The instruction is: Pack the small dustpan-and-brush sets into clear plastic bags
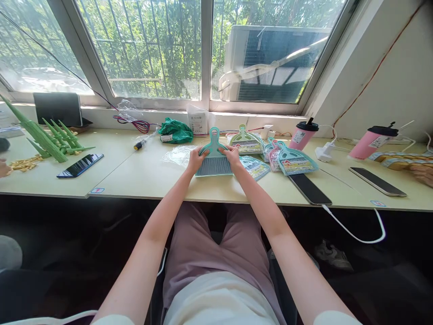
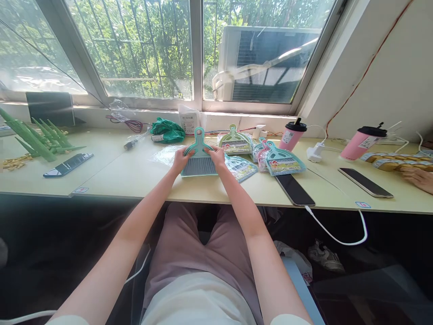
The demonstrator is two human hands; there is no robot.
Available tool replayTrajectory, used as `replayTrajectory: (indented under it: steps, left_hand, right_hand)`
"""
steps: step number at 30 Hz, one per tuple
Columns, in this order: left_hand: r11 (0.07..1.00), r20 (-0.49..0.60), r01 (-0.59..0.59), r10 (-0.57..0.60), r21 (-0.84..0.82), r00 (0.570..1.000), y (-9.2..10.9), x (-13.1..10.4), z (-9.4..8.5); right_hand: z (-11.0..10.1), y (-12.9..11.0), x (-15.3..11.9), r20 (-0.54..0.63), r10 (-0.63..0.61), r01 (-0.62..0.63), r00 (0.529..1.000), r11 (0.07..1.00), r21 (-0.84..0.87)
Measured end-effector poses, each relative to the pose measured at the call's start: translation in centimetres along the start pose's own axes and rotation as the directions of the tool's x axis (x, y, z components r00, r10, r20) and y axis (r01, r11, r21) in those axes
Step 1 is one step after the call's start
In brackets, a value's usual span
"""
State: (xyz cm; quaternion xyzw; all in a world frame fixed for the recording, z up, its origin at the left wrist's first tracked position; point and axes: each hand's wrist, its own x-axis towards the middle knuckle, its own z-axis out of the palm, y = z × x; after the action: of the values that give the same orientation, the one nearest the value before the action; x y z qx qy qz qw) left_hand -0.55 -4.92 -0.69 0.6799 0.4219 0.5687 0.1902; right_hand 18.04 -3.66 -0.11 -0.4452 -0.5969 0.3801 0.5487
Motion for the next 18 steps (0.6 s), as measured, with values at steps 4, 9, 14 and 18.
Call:
replayTrajectory:
  steps: [4,9,14,18]
  left_hand:
    - [1.000,-0.018,0.014,-0.013,0.012,1.000,0.2,0.0,-0.1]
    - [1.000,-0.025,-0.004,0.004,0.003,1.000,0.5,0.1,-0.1]
    - [1.000,-0.035,0.002,-0.002,-0.011,0.999,0.7,0.0,0.0]
    - [1.000,-0.020,0.001,-0.002,-0.019,1.000,1.1,-0.3,0.1]
  right_hand:
    - [-0.6,-0.9,0.1,0.006,0.064,-0.064,0.998,0.992,0.112]
    - [-2.5,-4.6,1.5,0.274,0.079,-0.063,0.958,0.996,-0.069]
    - [-2.0,-8.0,3.1,0.318,-0.144,0.164,0.937,0.986,-0.034]
    - [-0.8,-8.4,3.8,0.229,-0.104,0.134,0.968,0.984,-0.120]
